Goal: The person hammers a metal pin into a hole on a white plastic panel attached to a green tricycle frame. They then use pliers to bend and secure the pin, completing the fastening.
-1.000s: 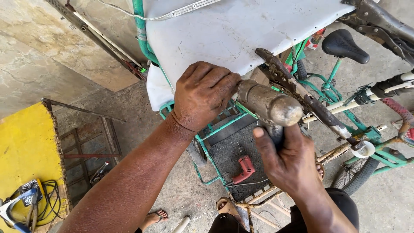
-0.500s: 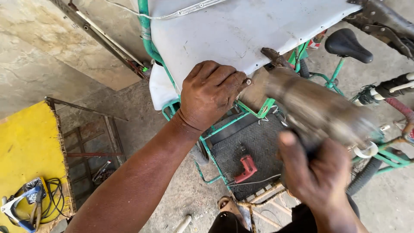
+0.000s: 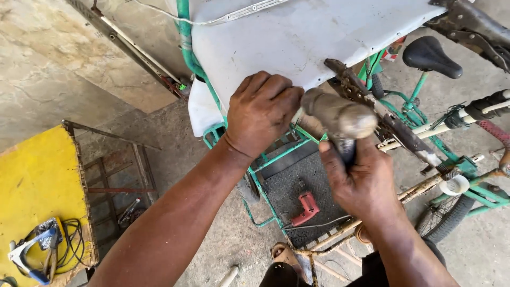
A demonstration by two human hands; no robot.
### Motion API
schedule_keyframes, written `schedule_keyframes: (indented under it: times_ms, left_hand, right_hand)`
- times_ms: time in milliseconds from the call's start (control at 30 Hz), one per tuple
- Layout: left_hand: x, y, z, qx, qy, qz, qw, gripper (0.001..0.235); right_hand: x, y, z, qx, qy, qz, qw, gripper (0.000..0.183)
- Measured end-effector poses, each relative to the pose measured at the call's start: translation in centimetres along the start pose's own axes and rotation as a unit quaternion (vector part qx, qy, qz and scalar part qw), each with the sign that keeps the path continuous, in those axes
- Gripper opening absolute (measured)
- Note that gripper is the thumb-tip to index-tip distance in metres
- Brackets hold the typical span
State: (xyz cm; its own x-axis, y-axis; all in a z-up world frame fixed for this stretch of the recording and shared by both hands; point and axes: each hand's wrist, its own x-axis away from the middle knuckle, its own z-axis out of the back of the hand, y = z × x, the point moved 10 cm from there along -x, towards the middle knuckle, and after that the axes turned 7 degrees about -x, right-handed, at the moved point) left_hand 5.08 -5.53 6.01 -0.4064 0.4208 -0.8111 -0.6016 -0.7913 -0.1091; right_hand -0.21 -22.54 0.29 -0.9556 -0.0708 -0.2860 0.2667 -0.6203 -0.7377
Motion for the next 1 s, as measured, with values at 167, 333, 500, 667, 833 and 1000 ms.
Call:
schedule_keyframes:
  times_ms: [167, 333, 500, 667, 833, 1000]
  left_hand:
    - [0.0, -0.8, 0.5, 0.022, 0.056, 0.020, 0.998, 0.007]
    - [-0.6, -1.3, 0.5, 0.056, 0.025, 0.034, 0.998, 0.014]
    - [-2.5, -2.2, -4.6, -0.004, -0.183, 0.015, 0.983, 0.037]
    - [-1.2, -1.3, -3.3, 0.015, -0.198, -0.054, 0.979, 0.031]
    - [-0.6, 0.4, -3.8, -0.068, -0.216, -0.123, 0.966, 0.013]
    - [-1.8, -1.5, -7.0, -0.022, -0.300, -0.017, 0.953, 0.012]
  right_hand:
    - [-1.1, -1.1, 1.1, -0.175, 0.093, 0.016, 0.980, 0.034]
    - [0.1, -0.6, 2.1, -0.178, 0.105, -0.010, 0.978, 0.036]
    - [10.3, 11.0, -0.5, -0.146, 0.047, -0.265, 0.952, 0.031]
    - [17.3, 14.2, -6.1, -0.241, -0.077, -0.318, 0.914, 0.038]
    - [23.2, 16.4, -6.7, -0.283, -0.027, -0.432, 0.856, 0.025]
    - [25.0, 18.3, -8.2, -0.287, -0.034, -0.480, 0.829, 0.033]
